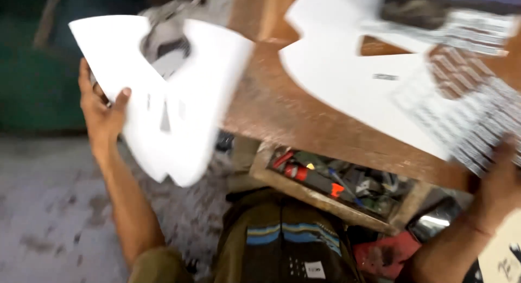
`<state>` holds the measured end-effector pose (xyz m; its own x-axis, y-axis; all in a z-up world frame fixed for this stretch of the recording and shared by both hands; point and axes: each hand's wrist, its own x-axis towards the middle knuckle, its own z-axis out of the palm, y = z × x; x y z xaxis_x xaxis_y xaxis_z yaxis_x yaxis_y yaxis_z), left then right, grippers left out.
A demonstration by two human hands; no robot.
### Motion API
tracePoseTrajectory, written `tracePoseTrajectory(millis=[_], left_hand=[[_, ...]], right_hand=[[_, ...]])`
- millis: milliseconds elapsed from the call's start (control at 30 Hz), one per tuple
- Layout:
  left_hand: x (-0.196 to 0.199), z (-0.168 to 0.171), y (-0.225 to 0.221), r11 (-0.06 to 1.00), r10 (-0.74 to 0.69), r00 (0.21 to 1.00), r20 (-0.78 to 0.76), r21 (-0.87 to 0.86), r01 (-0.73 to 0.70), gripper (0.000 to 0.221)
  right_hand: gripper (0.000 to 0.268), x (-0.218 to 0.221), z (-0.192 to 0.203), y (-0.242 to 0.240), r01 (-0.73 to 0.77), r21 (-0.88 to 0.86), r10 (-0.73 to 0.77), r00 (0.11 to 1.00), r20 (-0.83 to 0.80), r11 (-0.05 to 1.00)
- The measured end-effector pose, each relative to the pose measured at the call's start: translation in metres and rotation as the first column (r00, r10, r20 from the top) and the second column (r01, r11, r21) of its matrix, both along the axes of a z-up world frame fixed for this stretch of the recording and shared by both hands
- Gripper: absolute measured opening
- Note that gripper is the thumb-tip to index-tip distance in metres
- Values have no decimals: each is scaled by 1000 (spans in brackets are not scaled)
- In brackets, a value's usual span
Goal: Applying brand labels to shaped fabric pieces using a stamping machine.
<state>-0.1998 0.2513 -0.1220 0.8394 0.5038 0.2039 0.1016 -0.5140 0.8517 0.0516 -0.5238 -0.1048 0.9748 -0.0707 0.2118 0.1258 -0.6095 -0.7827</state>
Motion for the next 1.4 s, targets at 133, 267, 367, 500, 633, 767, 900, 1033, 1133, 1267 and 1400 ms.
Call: tracePoseTrajectory(millis=[133,267,367,500,633,767,900,1033,1133,1267,1400], left_hand=[[-112,-109,82,865,441,681,-584,479,-150,120],[-46,-101,72,757,592,541,-597,643,-119,122],[80,-30,-3,862,191,980,-59,487,-138,80],[243,73,-164,837,-192,967,169,543,71,55],[352,87,-280,754,-399,916,35,581,307,66],[405,86,-301,852,-438,899,19,327,409,48],[395,108,-296,813,-461,882,-100,350,465,42],[317,120,-217,781,-488,864,122,504,370,41],[237,91,-135,853,-126,946,-298,454,256,55],[185,106,-102,872,39,903,-427,456,178,55],[177,136,-138,853,11,956,-293,502,144,78]], right_hand=[[36,3,-83,-69,-39,210,64,992,-111,977],[33,-2,-70,-54,26,429,79,971,-225,903],[32,-17,-12,-17,99,525,76,951,-301,845],[29,-15,65,26,3,96,3,998,-60,995],[37,-14,104,-28,53,-420,-50,999,18,906],[52,4,182,-7,235,-678,-18,950,311,697],[79,107,218,4,219,-703,110,914,390,677],[95,177,213,14,14,-695,121,982,145,719],[82,181,212,10,-38,-676,158,980,118,736],[65,191,209,-21,-132,-594,204,977,56,794],[47,192,161,-108,-68,-346,59,998,-37,936]])
